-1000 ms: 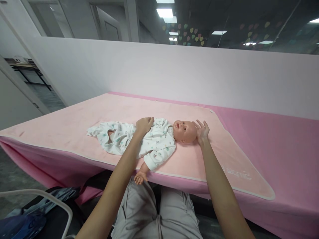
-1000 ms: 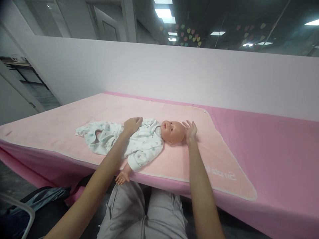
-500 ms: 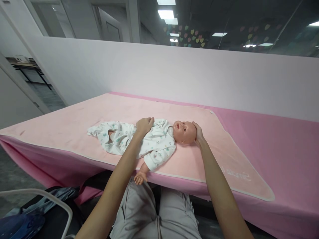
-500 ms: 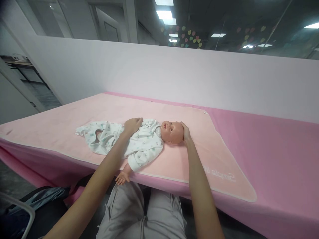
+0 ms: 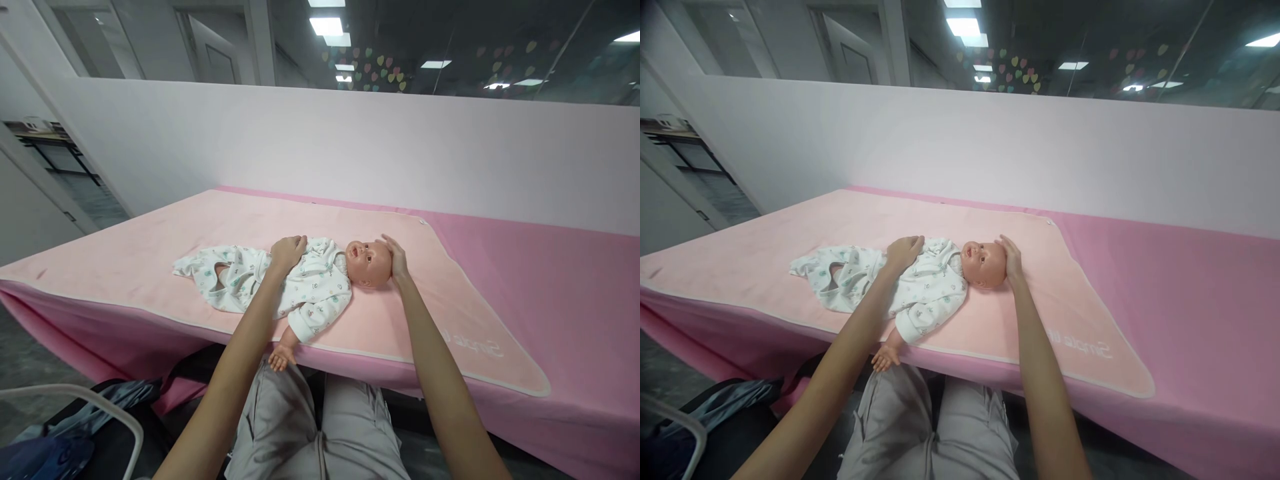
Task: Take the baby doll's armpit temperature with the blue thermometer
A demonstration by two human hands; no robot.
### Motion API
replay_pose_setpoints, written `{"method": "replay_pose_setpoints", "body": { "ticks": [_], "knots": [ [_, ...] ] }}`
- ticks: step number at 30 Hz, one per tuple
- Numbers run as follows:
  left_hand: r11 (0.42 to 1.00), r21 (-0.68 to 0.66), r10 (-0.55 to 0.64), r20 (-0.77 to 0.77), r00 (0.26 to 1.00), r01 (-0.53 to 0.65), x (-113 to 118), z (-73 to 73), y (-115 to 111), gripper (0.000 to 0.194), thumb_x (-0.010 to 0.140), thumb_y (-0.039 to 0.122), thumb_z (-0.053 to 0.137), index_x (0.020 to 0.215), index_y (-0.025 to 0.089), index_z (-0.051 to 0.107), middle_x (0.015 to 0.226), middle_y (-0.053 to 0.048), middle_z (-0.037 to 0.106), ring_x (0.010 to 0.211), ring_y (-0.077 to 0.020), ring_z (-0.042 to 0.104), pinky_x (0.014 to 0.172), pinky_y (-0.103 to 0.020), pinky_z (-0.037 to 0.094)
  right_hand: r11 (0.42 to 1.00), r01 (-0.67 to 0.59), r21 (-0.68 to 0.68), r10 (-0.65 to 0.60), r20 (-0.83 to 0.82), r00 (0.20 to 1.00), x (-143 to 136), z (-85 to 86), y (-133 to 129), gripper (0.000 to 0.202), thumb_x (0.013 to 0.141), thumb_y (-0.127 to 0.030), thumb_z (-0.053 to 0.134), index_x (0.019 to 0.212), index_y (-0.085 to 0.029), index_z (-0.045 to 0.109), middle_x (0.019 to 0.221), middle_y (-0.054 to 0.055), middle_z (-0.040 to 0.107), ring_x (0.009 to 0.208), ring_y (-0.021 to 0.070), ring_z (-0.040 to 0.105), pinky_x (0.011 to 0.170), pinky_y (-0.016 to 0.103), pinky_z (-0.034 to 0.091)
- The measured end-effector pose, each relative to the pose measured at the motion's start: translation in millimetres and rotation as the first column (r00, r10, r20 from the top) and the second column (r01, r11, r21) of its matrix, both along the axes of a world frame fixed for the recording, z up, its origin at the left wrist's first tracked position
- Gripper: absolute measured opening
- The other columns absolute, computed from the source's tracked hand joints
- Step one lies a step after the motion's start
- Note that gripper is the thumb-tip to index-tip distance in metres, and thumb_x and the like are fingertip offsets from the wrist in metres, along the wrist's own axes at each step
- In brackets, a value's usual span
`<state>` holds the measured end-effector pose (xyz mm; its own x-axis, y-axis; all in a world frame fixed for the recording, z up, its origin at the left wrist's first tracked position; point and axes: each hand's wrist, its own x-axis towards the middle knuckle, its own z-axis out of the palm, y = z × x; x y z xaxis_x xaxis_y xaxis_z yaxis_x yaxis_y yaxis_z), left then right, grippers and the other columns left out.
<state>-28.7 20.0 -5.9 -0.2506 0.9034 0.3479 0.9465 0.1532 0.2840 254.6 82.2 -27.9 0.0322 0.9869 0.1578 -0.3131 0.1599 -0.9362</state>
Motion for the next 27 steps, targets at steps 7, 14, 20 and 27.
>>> {"method": "replay_pose_setpoints", "body": {
  "ticks": [7, 14, 20, 27],
  "knots": [
    [1.0, 0.009, -0.014, -0.012, 1.0, 0.014, -1, -0.4, 0, 0.057, 0.089, 0.048, 0.017, 0.084, 0.022, 0.067, 0.084, -0.009, 0.069, 0.082, -0.0231, 0.061, 0.062, -0.027, 0.035, 0.939, -0.306, -0.154, 0.299, -0.067, 0.952, -7, 9.3, -18, 0.026, 0.076, -0.043, 0.055, 0.078, -0.019, 0.065, 0.077, 0.004, 0.07, 0.08, 0.0241, 0.065, 0.083, 0.041, 0.05],
    [1.0, -0.005, -0.002, -0.005, 1.0, 0.002, 0, 0.2, 0, 0.056, 0.09, 0.047, 0.017, 0.087, 0.022, 0.067, 0.087, -0.008, 0.07, 0.083, -0.0221, 0.062, 0.062, -0.026, 0.035, 1.0, -0.002, 0.026, 0.002, 0.002, 1.0, -5, 4.4, -5, 0.015, 0.069, -0.028, 0.065, 0.082, -0.021, 0.067, 0.097, -0.001, 0.068, 0.102, 0.0195, 0.058, 0.095, 0.033, 0.043],
    [1.0, 0.0, 0.003, -0.009, 1.0, -0.003, -1, -0.9, 1, 0.056, 0.089, 0.047, 0.018, 0.085, 0.022, 0.067, 0.085, -0.008, 0.07, 0.084, -0.023, 0.061, 0.063, -0.026, 0.035, 0.994, 0.111, 0.026, -0.112, 0.062, 0.992, -2, 1.7, -2, 0.029, 0.066, -0.029, 0.068, 0.095, -0.028, 0.064, 0.11, -0.006, 0.064, 0.113, 0.0147, 0.051, 0.101, 0.028, 0.038],
    [1.0, -0.009, 0.008, -0.011, 1.0, -0.008, -1, -0.5, 2, 0.057, 0.089, 0.048, 0.018, 0.086, 0.022, 0.067, 0.089, -0.009, 0.07, 0.087, -0.0232, 0.061, 0.065, -0.027, 0.036, 0.968, -0.229, -0.104, 0.232, 0.017, 0.973, -2, 4.9, -15, 0.026, 0.075, -0.043, 0.058, 0.075, -0.019, 0.066, 0.076, 0.003, 0.07, 0.087, 0.0246, 0.064, 0.086, 0.037, 0.049]
  ]
}}
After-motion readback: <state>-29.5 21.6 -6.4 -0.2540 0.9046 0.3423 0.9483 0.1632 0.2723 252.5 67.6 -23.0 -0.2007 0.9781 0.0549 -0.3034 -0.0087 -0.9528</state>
